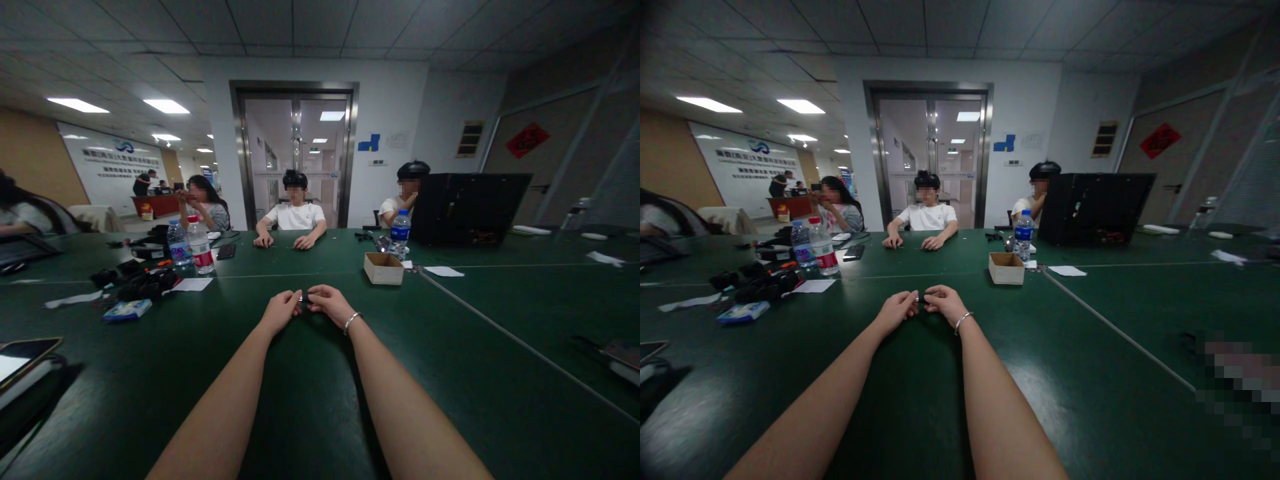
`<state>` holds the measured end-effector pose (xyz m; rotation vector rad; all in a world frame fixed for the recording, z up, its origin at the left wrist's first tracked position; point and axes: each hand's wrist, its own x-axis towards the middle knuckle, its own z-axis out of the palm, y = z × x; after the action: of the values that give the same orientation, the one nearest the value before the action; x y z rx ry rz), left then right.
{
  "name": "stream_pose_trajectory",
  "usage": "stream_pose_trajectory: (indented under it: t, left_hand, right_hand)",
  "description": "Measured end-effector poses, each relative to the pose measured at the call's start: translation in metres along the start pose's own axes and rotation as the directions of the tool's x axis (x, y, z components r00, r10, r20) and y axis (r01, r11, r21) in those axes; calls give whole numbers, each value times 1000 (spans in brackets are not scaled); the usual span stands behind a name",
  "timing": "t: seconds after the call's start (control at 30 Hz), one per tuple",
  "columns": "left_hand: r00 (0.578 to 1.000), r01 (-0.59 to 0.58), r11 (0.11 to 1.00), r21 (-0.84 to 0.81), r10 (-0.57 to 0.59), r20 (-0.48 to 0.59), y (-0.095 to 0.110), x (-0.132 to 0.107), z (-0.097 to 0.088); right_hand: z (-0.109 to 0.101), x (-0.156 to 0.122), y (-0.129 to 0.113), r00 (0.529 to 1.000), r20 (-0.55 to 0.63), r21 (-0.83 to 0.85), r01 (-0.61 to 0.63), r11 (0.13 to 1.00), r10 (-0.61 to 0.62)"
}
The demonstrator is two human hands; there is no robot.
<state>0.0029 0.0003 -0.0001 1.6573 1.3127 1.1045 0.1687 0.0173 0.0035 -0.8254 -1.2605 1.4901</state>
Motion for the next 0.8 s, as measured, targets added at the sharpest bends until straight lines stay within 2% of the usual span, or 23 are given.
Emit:
stream_pose_trajectory:
  t: [0.2, 0.43, 0.63, 0.8]
  left_hand:
    - [997, -78, 981, -176, 81, 4, 8, -4, -2]
    - [999, -30, 986, -167, 27, -18, 1, 2, -3]
    - [999, -33, 999, -34, 31, -43, -3, 1, 1]
    - [990, -137, 975, -173, 131, -46, 4, -4, -1]
  right_hand:
    - [0, 0, 0, 1000, -13, 35, -3, 999, 3]
    - [-1, 1, 2, 999, 20, -3, 27, 1000, -27]
    - [-4, 2, 6, 997, 38, -64, 68, 996, -66]
    - [-3, 2, 5, 998, 42, -51, 54, 997, -52]
